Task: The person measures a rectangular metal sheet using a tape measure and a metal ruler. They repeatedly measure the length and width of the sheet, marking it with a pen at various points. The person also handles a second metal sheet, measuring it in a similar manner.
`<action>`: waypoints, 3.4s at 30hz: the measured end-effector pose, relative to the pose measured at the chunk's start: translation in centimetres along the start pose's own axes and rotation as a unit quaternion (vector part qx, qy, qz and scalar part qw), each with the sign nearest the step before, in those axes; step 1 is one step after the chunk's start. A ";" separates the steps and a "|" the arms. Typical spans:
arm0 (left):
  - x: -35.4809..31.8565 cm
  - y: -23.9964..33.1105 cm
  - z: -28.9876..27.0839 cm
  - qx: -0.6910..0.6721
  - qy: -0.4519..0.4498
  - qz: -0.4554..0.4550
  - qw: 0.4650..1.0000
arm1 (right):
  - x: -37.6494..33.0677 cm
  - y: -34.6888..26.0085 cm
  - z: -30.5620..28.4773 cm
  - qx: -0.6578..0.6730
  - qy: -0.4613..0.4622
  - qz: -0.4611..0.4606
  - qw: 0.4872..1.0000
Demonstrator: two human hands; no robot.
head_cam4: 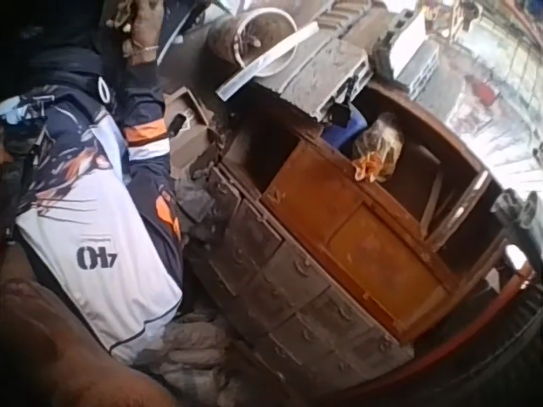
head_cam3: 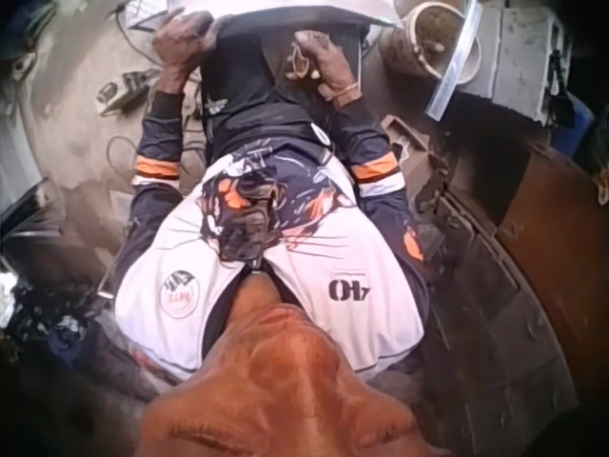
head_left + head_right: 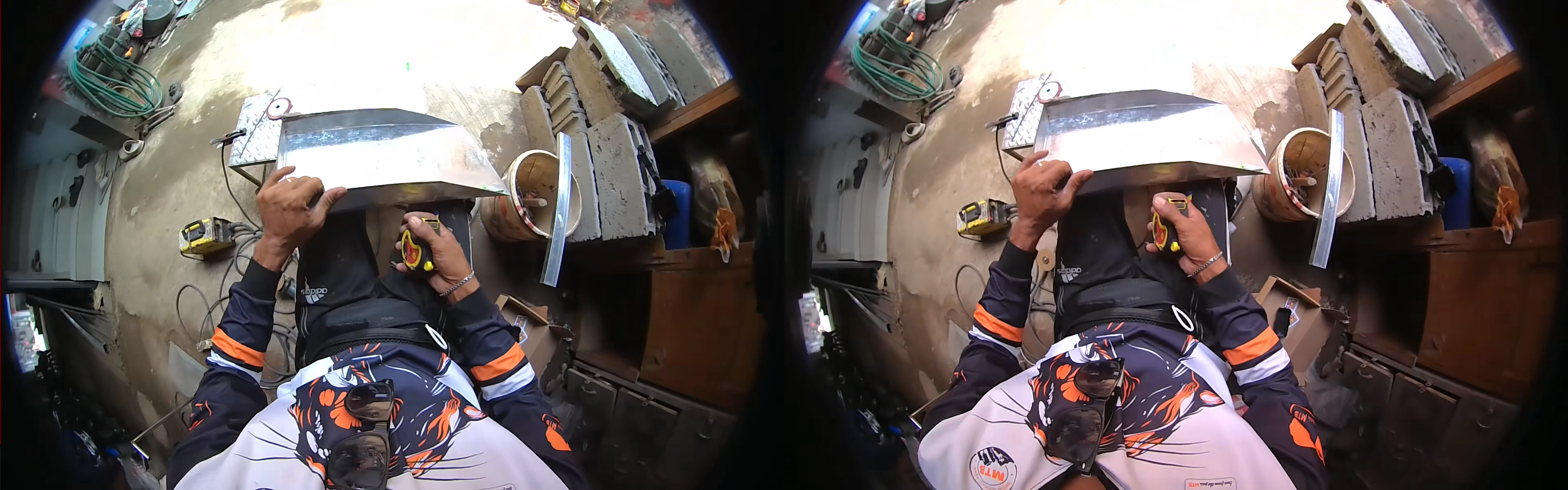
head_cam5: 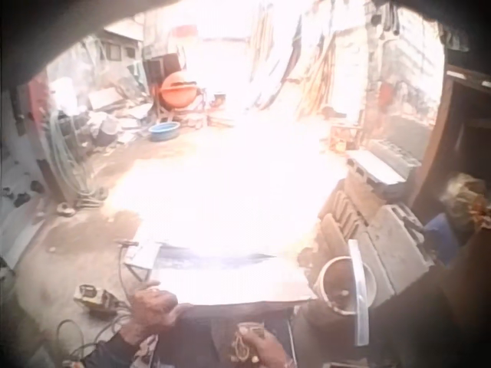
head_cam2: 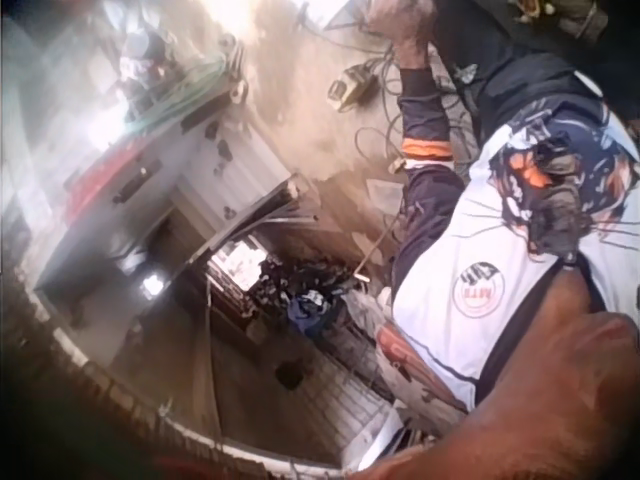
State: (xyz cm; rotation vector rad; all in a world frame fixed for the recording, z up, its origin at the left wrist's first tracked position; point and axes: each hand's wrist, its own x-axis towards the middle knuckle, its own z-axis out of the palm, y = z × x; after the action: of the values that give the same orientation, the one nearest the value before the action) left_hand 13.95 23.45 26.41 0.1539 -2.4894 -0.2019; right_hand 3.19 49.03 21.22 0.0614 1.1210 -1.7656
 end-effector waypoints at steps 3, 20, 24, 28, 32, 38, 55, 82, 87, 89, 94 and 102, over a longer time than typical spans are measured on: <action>1.9 -1.8 -0.6 -0.010 0.003 -0.002 1.000 | -3.6 -2.1 -0.5 -0.032 -0.041 -0.079 0.995; 12.6 -10.1 4.7 -0.158 -0.286 -0.181 0.928 | -6.4 -8.7 -3.1 0.198 -0.104 -0.221 0.949; 13.9 -10.8 5.5 -0.190 -0.332 -0.233 0.894 | -6.4 -7.6 -4.1 0.203 -0.073 -0.186 0.959; 13.6 -14.2 6.7 -0.223 -0.378 -0.256 0.861 | -5.4 -7.3 -3.9 0.117 -0.049 -0.198 0.972; 13.4 -14.6 6.8 -0.317 -0.361 -0.255 0.839 | -4.7 -7.9 -2.8 0.106 -0.039 -0.187 0.976; 13.1 -16.5 6.3 -0.430 -0.338 -0.243 0.801 | -2.0 -8.7 -1.4 0.052 -0.025 -0.216 0.975; 2.0 -13.7 3.9 -0.449 0.147 -0.379 0.796 | 1.6 -6.3 2.5 -0.185 -0.068 -0.207 0.958; -4.1 4.9 1.1 -0.761 -0.180 -0.203 0.590 | 0.4 -2.6 6.2 -0.214 -0.217 -0.085 0.949; -4.4 5.9 0.1 -0.638 -0.170 -0.370 0.654 | 0.0 -3.3 6.4 -0.287 -0.139 -0.102 0.942; -4.2 5.8 -0.3 -0.580 -0.154 -0.341 0.724 | 0.5 -3.7 6.2 -0.450 -0.125 -0.194 0.863; -4.7 4.9 0.3 -0.680 -0.212 -0.416 0.566 | -0.7 -4.5 7.2 -0.585 -0.120 -0.227 0.769; -4.8 6.6 -0.5 -0.664 -0.225 -0.483 0.525 | -1.4 -2.9 7.1 -0.746 -0.103 -0.242 0.611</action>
State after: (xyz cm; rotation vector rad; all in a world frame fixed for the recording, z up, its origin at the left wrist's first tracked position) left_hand 17.59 30.67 25.19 0.8442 -1.5760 -2.6933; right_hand 4.72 45.26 27.84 -1.5275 2.1941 -0.6275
